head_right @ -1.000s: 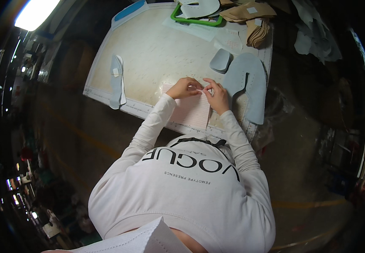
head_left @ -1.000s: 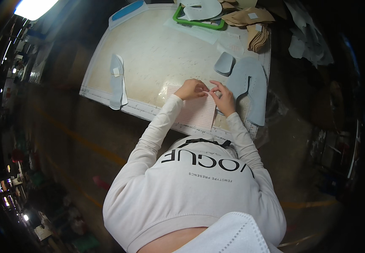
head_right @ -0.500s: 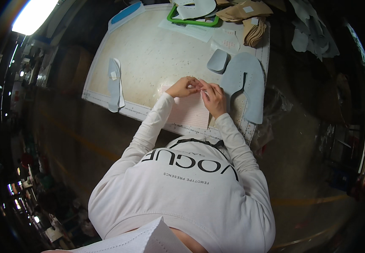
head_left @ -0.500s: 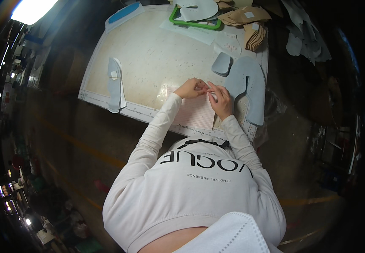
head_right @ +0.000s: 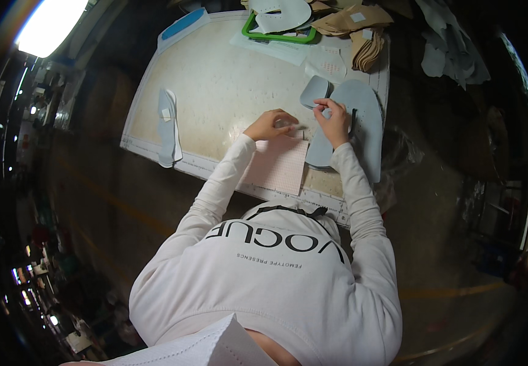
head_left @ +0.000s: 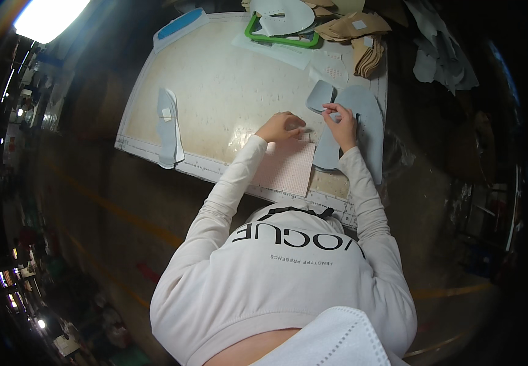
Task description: The person handles several white and grey plastic components on a workbench, repeatedly picking up, aligning, and placing them. They also manipulate a pink grid sheet, folding and unfolding it while moving the plastic parts around the table.
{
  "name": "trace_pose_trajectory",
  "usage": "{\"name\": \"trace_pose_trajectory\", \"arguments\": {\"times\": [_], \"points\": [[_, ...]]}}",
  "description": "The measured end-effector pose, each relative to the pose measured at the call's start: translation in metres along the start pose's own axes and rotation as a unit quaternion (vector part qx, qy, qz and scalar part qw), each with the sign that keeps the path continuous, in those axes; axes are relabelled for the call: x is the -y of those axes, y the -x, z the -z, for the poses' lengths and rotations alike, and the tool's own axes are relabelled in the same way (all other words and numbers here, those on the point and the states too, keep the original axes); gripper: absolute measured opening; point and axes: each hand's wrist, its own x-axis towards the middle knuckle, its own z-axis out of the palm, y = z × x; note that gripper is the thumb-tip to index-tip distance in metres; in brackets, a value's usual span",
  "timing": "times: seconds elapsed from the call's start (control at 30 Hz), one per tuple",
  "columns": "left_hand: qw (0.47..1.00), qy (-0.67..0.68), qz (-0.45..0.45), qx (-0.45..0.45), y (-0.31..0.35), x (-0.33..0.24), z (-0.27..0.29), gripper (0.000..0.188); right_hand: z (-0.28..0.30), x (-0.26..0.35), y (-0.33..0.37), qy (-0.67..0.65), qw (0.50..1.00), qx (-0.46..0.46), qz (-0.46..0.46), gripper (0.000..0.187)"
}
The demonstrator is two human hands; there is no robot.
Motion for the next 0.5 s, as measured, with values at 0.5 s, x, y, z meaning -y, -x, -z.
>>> {"name": "trace_pose_trajectory", "arguments": {"times": [0.5], "points": [[0.950, -0.174, 0.045, -0.254, -0.114, -0.017, -0.065, 0.061, -0.023, -0.050, -0.095, 0.299, 0.949, 0.070, 0.066, 0.004]]}}
